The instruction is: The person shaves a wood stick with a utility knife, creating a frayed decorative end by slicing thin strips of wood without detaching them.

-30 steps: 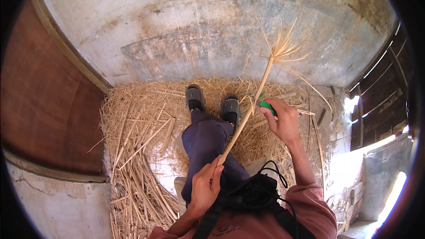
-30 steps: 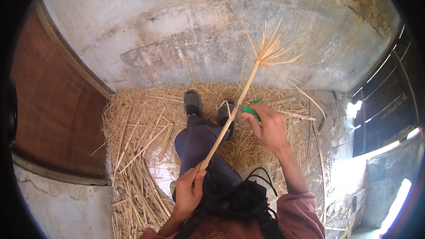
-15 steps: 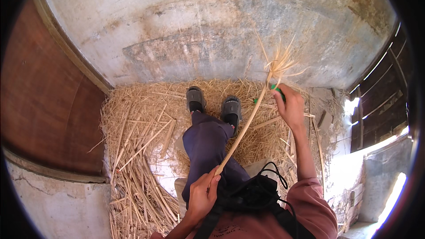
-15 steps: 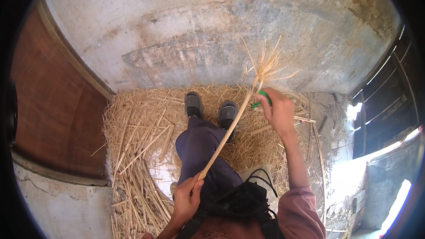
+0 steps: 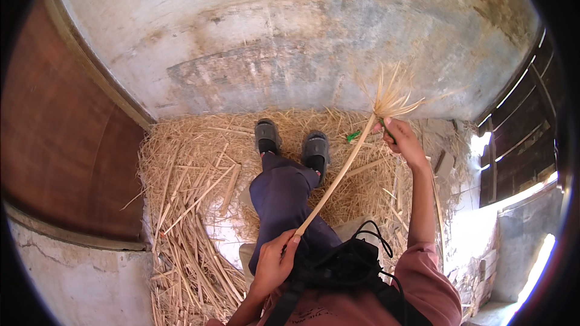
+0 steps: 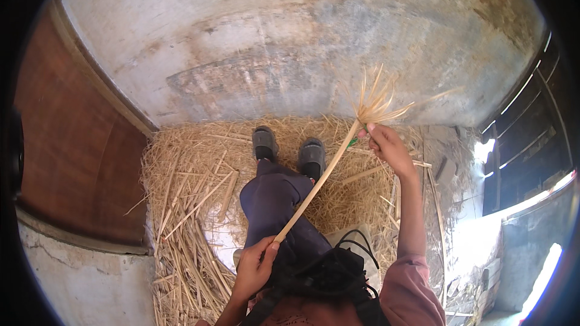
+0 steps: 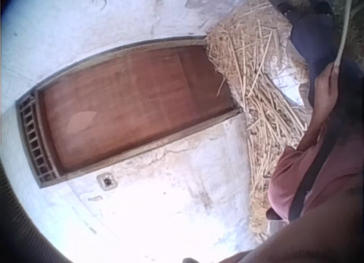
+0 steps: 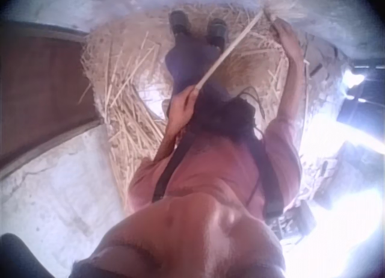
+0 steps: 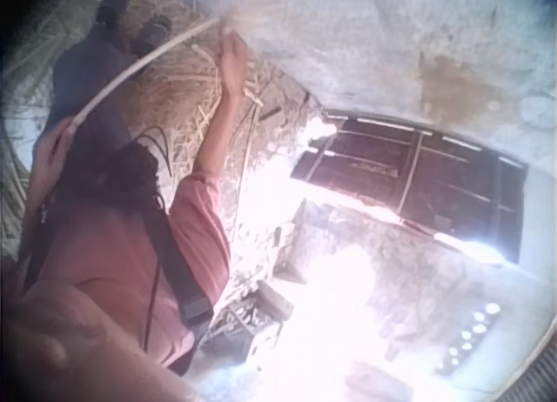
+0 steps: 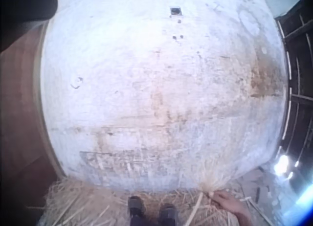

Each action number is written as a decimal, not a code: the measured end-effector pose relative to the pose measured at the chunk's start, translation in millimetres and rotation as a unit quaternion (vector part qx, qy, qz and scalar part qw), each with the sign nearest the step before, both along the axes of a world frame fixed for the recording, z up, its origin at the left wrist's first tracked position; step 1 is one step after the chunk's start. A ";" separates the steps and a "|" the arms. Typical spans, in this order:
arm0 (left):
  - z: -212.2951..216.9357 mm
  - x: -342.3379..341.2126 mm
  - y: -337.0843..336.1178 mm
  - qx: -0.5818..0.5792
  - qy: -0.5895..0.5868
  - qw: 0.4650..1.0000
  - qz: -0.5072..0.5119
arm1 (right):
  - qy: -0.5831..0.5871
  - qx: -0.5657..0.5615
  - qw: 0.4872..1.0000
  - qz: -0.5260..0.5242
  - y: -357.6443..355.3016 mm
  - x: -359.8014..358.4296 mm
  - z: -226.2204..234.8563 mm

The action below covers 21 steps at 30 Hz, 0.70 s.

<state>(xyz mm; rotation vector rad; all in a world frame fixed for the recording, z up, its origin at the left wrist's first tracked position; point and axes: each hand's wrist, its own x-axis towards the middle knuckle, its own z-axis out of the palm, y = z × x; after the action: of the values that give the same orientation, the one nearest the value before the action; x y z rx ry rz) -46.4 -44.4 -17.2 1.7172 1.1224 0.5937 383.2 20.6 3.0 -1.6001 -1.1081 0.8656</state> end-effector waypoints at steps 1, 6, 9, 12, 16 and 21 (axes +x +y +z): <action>1.3 2.6 2.7 -0.007 0.008 1.000 -0.009 | -0.061 0.027 0.998 -0.015 -2.0 0.7 -8.5; -16.3 7.8 19.4 0.000 -0.058 0.998 -0.016 | -0.050 0.124 0.983 -0.128 -10.0 -36.9 -31.0; -13.4 7.0 25.9 0.025 -0.041 0.998 -0.039 | 0.060 0.099 0.976 -0.182 -25.8 -47.5 -40.5; -1.2 14.1 27.2 0.050 -0.022 0.998 -0.023 | 0.061 0.107 0.969 -0.213 -29.9 -58.7 -60.5; -10.2 17.6 27.5 0.039 -0.067 0.997 0.004 | 0.231 0.069 0.963 -0.124 -38.0 -84.4 -42.6; -9.1 17.8 31.5 0.017 -0.067 0.997 -0.032 | 0.216 0.051 0.973 -0.069 -30.1 -98.8 -36.0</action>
<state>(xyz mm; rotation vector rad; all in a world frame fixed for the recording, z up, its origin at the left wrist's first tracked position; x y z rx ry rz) -28.6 -13.0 -26.3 1.7087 0.9642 0.6805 284.4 -9.5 -33.0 -1.3044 -0.7133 0.9877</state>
